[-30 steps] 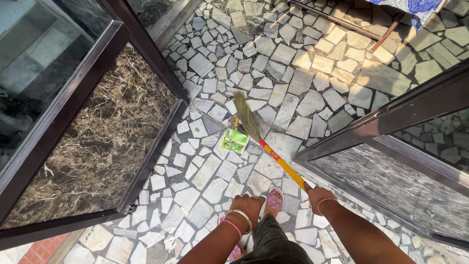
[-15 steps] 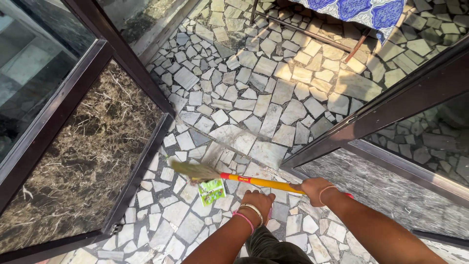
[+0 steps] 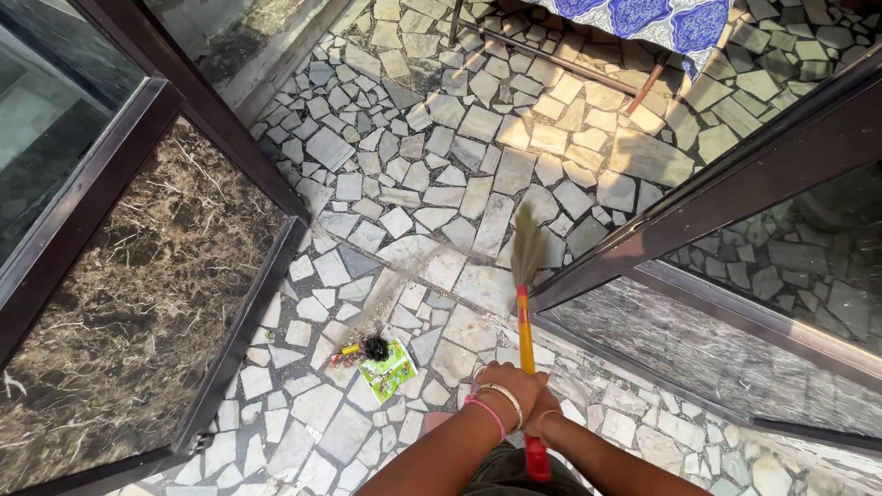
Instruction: The person is sweeping the floor and stairs in various indoor and outdoor areas of a house using a broom and dustpan.
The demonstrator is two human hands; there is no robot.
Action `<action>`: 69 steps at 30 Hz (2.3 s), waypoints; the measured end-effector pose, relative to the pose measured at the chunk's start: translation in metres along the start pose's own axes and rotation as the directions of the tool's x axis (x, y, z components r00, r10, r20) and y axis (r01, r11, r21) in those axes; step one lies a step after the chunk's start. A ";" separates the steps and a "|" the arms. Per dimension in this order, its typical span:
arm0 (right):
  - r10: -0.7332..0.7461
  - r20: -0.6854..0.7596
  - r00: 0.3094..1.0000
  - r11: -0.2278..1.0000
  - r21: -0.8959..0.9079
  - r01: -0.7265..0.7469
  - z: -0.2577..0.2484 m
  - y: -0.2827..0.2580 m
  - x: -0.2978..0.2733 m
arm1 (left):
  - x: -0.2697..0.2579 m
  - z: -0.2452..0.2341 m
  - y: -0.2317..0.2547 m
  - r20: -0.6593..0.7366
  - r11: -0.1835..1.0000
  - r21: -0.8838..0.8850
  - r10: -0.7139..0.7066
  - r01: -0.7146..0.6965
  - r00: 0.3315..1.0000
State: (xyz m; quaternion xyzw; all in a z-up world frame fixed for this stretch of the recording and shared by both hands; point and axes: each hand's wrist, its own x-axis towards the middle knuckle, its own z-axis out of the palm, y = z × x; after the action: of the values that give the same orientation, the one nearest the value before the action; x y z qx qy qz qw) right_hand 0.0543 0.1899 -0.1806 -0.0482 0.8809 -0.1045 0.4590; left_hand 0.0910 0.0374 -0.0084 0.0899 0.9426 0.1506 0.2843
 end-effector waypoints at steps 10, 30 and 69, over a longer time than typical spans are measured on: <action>-0.130 0.173 0.976 0.932 -0.314 0.180 -0.001 -0.005 -0.106 | -0.048 0.021 -0.038 0.015 0.978 -0.118 -0.171 0.171 0.985; -0.160 -0.267 0.950 0.987 -0.010 0.163 -0.083 0.018 0.042 | -0.053 0.000 -0.070 -0.051 0.968 -0.211 -0.151 0.138 0.987; -0.422 0.570 0.705 0.260 -0.669 0.697 -0.023 -0.188 -0.073 | -0.159 0.129 -0.085 0.019 0.786 -0.391 -0.513 0.478 0.858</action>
State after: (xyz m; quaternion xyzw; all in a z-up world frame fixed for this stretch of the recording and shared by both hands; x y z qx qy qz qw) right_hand 0.0757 0.0231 -0.0665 -0.5933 0.6583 0.1943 0.4207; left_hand 0.2869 -0.0526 -0.0583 -0.2247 0.8966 0.2552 0.2838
